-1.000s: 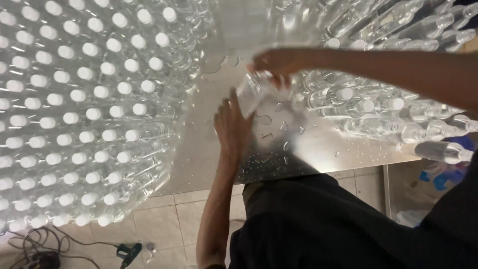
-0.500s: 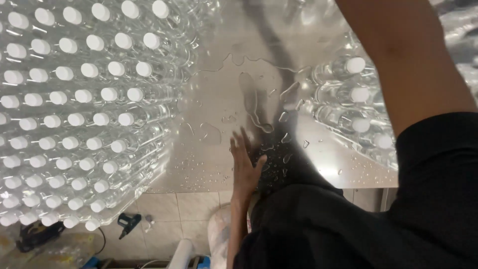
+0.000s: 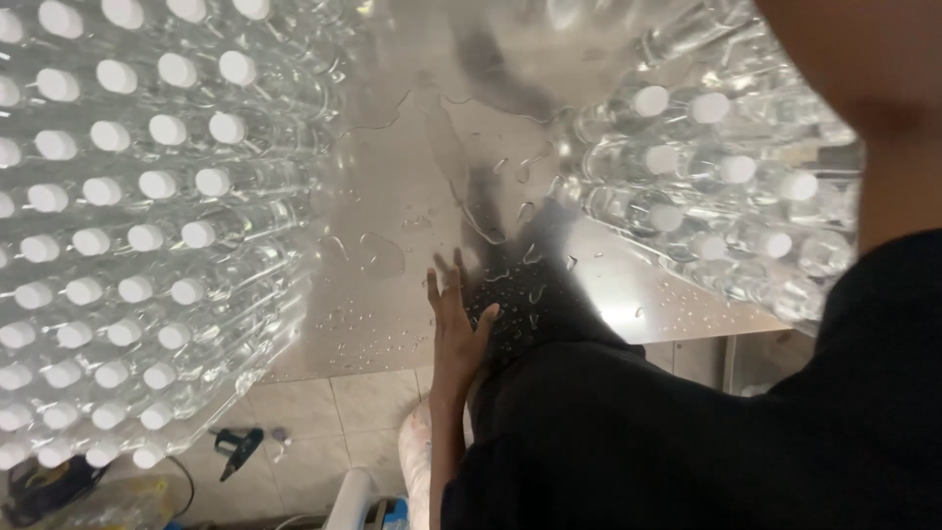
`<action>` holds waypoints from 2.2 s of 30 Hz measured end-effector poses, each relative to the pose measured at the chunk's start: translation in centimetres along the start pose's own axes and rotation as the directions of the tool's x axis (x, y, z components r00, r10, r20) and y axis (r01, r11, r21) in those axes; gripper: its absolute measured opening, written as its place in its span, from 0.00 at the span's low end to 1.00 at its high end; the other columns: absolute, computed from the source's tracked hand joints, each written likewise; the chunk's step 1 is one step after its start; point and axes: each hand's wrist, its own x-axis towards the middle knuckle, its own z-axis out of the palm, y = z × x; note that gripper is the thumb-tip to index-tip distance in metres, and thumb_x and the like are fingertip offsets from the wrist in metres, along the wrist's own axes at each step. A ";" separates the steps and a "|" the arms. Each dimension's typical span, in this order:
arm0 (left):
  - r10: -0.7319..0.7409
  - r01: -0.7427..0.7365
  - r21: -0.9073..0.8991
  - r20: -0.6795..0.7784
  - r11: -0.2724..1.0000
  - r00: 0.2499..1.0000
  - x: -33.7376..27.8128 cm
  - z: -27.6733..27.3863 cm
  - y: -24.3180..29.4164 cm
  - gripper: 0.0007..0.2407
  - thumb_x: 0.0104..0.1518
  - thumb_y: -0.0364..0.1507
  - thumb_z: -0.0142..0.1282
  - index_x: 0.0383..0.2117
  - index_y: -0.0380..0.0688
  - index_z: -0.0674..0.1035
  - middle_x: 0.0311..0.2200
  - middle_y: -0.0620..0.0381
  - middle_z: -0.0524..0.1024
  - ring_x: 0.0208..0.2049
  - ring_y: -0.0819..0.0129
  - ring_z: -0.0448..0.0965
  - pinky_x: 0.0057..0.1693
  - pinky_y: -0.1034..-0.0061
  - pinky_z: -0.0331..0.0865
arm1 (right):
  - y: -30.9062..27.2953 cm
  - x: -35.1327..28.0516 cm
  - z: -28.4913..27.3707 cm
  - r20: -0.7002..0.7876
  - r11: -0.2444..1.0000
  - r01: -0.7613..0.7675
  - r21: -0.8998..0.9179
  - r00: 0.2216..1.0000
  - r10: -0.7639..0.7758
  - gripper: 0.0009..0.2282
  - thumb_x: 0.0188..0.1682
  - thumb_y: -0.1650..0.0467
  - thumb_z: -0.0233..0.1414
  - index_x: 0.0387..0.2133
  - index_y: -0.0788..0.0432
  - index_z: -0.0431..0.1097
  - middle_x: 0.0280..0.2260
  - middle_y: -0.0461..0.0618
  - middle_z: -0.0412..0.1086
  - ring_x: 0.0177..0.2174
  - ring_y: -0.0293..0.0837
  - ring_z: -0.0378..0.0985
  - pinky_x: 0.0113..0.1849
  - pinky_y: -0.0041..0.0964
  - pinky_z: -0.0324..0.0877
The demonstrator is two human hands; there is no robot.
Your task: Arranging water bottles on a production table and placing plastic caps on them.
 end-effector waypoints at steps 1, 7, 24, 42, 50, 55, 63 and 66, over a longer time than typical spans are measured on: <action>0.015 -0.015 -0.003 0.008 1.000 1.000 0.0 -0.1 -0.2 0.42 0.63 0.52 0.57 0.80 0.54 0.49 0.79 0.38 0.33 0.77 0.34 0.51 0.66 0.40 0.71 | 0.5 -1.2 1.9 0.025 0.999 -0.036 -0.022 0.999 0.036 0.24 0.65 0.49 0.41 0.52 0.56 0.69 0.31 0.45 0.74 0.33 0.45 0.81 0.37 0.42 0.81; 0.036 -0.030 -0.049 0.135 0.998 0.990 0.9 1.9 -1.9 0.37 0.68 0.46 0.50 0.79 0.62 0.42 0.82 0.57 0.22 0.83 0.50 0.32 0.71 0.38 0.61 | 3.3 -3.7 12.1 0.128 0.973 -0.158 -0.167 0.975 0.180 0.25 0.64 0.47 0.39 0.51 0.54 0.70 0.26 0.41 0.75 0.31 0.41 0.83 0.35 0.38 0.83; 0.458 -0.477 0.007 -0.295 0.879 0.838 1.6 2.8 -1.3 0.55 0.45 0.61 0.70 0.78 0.45 0.57 0.76 0.38 0.56 0.79 0.36 0.51 0.80 0.45 0.48 | -10.1 -8.6 13.9 -0.526 0.845 0.311 0.434 0.849 -0.042 0.21 0.49 0.57 0.63 0.46 0.60 0.78 0.30 0.67 0.78 0.39 0.68 0.81 0.44 0.66 0.74; -0.067 0.056 -0.775 0.018 0.630 0.998 -1.2 -1.1 -10.7 0.35 0.59 0.51 0.67 0.62 0.32 0.75 0.50 0.31 0.81 0.52 0.44 0.85 0.54 0.51 0.82 | -18.3 -1.9 27.2 -0.280 0.320 0.226 0.920 0.951 0.134 0.18 0.59 0.68 0.52 0.59 0.66 0.72 0.39 0.64 0.78 0.42 0.52 0.81 0.45 0.44 0.78; -0.048 0.063 -0.771 0.042 0.633 0.998 -0.2 -0.3 -11.8 0.33 0.59 0.48 0.70 0.63 0.35 0.75 0.51 0.36 0.81 0.56 0.48 0.83 0.56 0.53 0.82 | -19.8 0.0 25.8 -0.393 0.507 0.304 0.807 0.916 0.076 0.17 0.61 0.65 0.52 0.58 0.63 0.74 0.44 0.66 0.79 0.47 0.57 0.82 0.47 0.51 0.79; 0.033 0.018 -0.800 0.047 0.600 0.998 1.2 0.3 -14.1 0.33 0.60 0.49 0.69 0.65 0.39 0.74 0.53 0.35 0.80 0.57 0.45 0.82 0.58 0.50 0.81 | -19.7 2.1 24.5 -0.529 0.604 0.428 0.672 0.848 -0.012 0.15 0.66 0.67 0.49 0.60 0.61 0.73 0.48 0.65 0.78 0.49 0.59 0.82 0.44 0.52 0.79; 0.397 -0.169 -0.784 0.106 0.597 0.912 -3.3 -4.1 -11.0 0.46 0.54 0.57 0.71 0.72 0.38 0.64 0.58 0.33 0.73 0.57 0.43 0.79 0.57 0.46 0.80 | -20.9 -3.3 15.7 -0.633 0.553 0.690 0.467 0.698 -0.335 0.17 0.65 0.72 0.46 0.64 0.70 0.65 0.63 0.75 0.66 0.58 0.72 0.73 0.53 0.62 0.74; 0.535 -0.207 -0.822 0.136 0.530 0.834 -3.3 -5.2 -11.4 0.38 0.53 0.45 0.75 0.65 0.33 0.68 0.46 0.35 0.80 0.41 0.52 0.86 0.46 0.56 0.86 | -20.0 -4.1 13.7 -0.575 0.603 0.694 0.393 0.698 -0.428 0.16 0.64 0.69 0.48 0.61 0.65 0.69 0.55 0.67 0.71 0.54 0.67 0.78 0.50 0.59 0.76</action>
